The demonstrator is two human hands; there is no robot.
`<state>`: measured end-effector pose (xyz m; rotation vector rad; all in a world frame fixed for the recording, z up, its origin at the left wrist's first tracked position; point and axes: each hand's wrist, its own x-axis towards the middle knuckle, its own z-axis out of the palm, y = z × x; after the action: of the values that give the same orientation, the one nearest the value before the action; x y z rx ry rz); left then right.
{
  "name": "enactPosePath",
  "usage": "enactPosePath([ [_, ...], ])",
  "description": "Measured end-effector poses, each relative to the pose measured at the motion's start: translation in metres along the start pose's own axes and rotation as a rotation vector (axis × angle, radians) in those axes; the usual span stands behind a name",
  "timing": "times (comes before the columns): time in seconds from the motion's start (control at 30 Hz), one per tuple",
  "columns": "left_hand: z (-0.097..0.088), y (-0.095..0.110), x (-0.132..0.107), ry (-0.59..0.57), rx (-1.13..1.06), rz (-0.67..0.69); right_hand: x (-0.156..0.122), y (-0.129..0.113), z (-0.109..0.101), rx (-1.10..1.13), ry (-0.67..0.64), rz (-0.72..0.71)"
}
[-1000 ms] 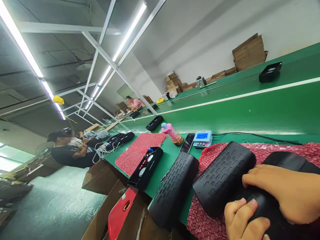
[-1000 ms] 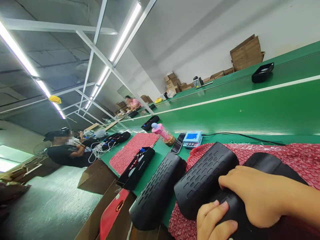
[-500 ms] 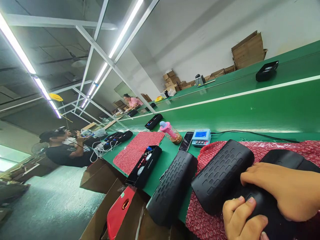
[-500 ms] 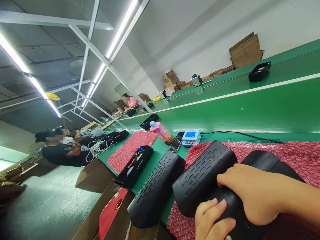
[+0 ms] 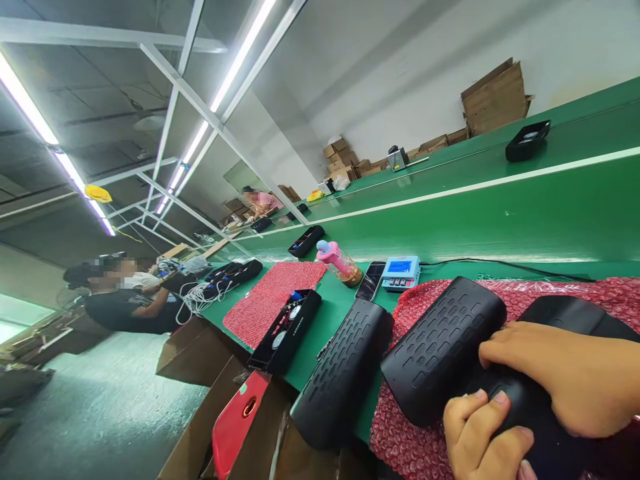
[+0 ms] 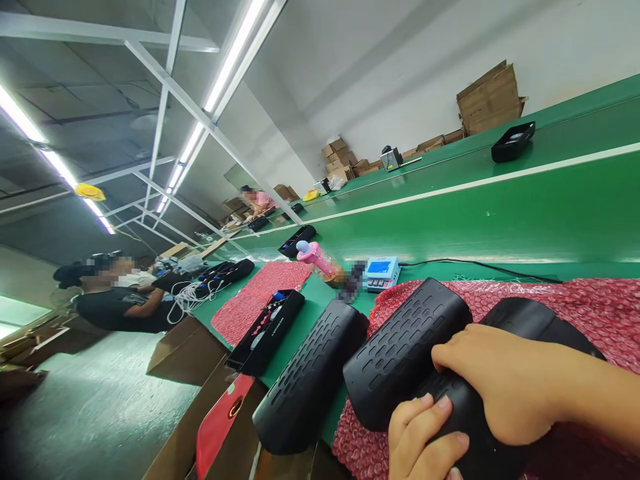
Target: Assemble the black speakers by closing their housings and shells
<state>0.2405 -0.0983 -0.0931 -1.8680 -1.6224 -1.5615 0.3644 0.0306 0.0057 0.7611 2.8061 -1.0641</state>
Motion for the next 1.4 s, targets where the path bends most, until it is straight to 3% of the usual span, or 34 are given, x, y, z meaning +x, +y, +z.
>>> enactPosePath([
  [0.1,0.010,0.001,-0.003,0.096,-0.021,-0.011,-0.001,-0.007,-0.006,-0.003,-0.059,0.068],
  [0.23,0.013,0.001,-0.003,0.119,-0.027,-0.015,-0.001,-0.011,-0.007,-0.001,-0.068,0.097],
  [0.5,0.011,0.001,-0.003,0.098,-0.033,-0.011,-0.003,-0.011,-0.006,0.004,-0.047,0.089],
  [0.8,0.007,-0.005,0.011,0.083,-0.090,-0.050,0.000,-0.002,0.000,-0.040,0.074,-0.016],
  [0.93,0.000,-0.008,0.014,0.018,-0.079,0.046,0.002,-0.001,0.002,-0.061,0.091,0.021],
  [1.17,-0.005,0.000,0.005,-0.013,-0.073,-0.085,0.002,-0.007,0.002,-0.083,0.085,0.041],
  [1.4,-0.009,-0.014,0.011,-0.066,-0.027,0.089,-0.001,-0.007,0.003,-0.021,0.101,0.003],
])
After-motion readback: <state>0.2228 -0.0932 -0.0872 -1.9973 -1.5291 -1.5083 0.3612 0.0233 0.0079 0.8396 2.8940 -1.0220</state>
